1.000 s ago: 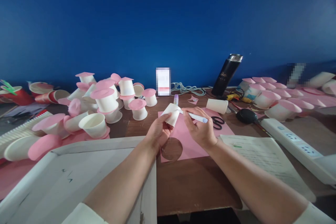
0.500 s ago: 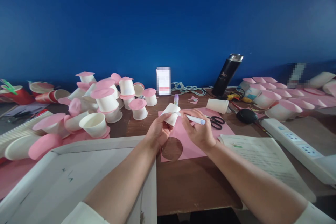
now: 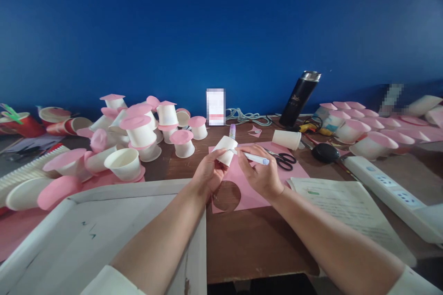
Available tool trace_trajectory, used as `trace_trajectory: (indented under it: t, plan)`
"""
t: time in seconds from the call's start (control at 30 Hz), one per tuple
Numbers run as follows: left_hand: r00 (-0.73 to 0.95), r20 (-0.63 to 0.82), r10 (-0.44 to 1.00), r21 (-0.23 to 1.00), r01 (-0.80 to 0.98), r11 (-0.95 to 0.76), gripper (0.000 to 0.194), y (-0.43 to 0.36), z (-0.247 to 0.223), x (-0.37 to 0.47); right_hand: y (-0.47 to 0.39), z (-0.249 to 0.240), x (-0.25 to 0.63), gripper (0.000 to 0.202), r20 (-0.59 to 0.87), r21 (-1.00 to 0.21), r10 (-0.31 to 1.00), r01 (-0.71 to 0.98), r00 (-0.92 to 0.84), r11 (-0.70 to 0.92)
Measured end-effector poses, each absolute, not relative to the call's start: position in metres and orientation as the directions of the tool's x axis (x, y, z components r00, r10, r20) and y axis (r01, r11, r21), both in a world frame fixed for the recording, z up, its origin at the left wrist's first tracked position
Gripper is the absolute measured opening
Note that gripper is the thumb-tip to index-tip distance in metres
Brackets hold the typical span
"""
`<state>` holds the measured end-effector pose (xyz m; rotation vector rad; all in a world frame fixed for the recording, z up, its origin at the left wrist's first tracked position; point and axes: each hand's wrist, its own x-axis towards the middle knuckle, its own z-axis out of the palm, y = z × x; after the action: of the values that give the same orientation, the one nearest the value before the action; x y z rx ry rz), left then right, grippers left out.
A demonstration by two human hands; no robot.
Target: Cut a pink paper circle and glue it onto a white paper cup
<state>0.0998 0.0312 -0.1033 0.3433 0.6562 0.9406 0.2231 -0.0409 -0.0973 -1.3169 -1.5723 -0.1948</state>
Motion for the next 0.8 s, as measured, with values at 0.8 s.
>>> trace_trajectory:
  t: [0.8]
  plan:
    - [0.490,-0.239,0.839,0.641,-0.569,0.515,0.024,0.026,-0.107,0.102,-0.044,-0.089,0.222,0.013,0.760,-0.493,0.633,0.765,0.146,0.415]
